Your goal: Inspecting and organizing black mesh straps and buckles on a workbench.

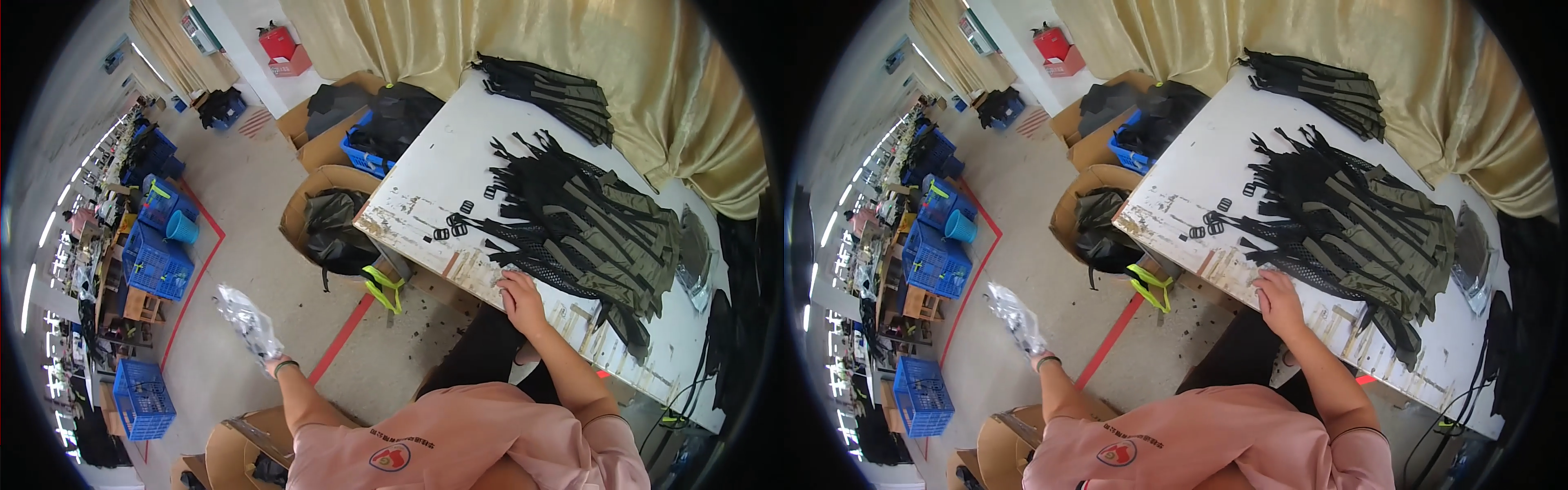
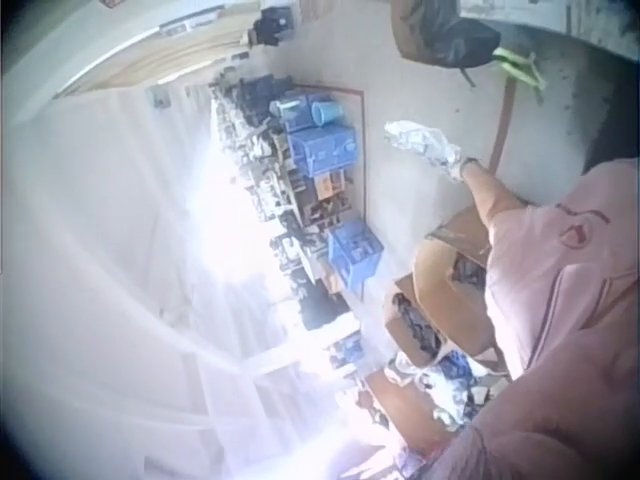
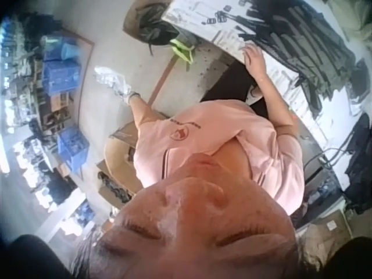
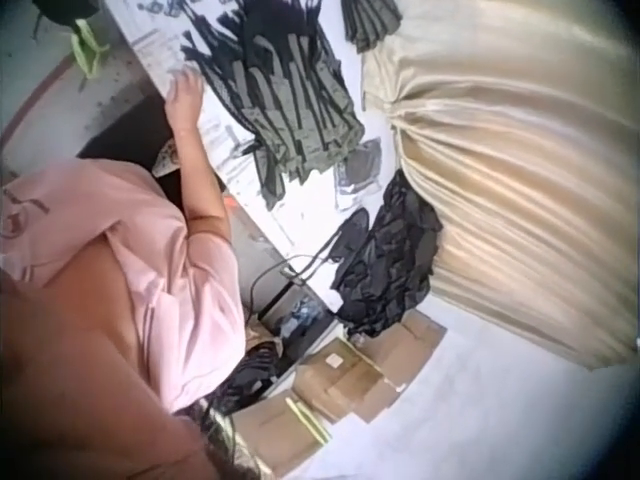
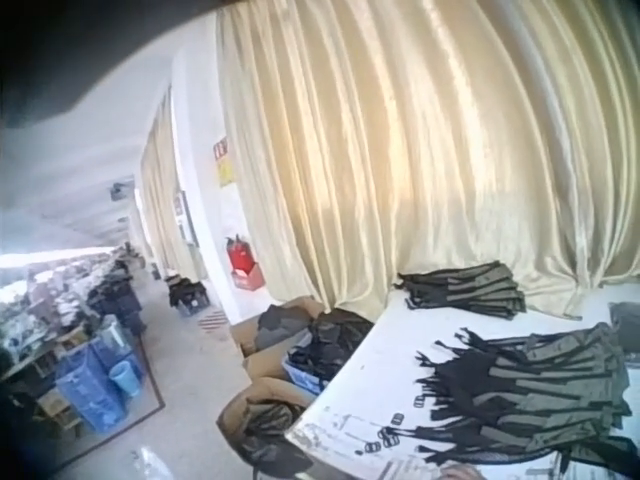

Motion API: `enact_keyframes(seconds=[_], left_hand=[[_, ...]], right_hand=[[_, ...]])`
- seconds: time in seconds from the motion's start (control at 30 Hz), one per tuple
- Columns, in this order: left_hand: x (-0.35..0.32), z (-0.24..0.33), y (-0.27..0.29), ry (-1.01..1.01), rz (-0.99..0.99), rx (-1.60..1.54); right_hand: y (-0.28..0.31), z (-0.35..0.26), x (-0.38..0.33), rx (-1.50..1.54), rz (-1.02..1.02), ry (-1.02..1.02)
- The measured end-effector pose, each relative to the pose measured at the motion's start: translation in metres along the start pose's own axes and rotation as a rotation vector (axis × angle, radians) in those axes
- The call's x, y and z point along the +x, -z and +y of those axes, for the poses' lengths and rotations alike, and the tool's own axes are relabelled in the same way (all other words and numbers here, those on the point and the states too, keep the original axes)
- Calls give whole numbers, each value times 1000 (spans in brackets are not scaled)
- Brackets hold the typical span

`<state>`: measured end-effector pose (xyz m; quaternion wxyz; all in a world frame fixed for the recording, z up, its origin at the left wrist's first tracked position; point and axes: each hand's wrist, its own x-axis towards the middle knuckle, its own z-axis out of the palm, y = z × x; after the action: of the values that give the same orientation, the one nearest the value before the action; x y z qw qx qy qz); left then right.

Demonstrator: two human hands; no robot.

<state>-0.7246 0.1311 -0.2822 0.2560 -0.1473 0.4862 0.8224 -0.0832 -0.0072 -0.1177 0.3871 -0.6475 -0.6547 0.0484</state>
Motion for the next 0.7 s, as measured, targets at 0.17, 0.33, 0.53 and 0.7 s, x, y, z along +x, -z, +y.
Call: enact_keyframes(seconds=[0.17, 0.33, 0.53, 0.7], left_hand=[[-3, 61, -95, 345, -528, 72], [-14, -6, -113, 225, -887, 910], [-67, -148, -34, 658, -737, 1185], [-113, -184, 32, 997, -972, 1329]], right_hand=[[-7, 5, -3, -10, 6, 21], [-9, 7, -4, -13, 20, 7], [108, 11, 33, 87, 226, -4], [291, 130, 28, -145, 776, -306]])
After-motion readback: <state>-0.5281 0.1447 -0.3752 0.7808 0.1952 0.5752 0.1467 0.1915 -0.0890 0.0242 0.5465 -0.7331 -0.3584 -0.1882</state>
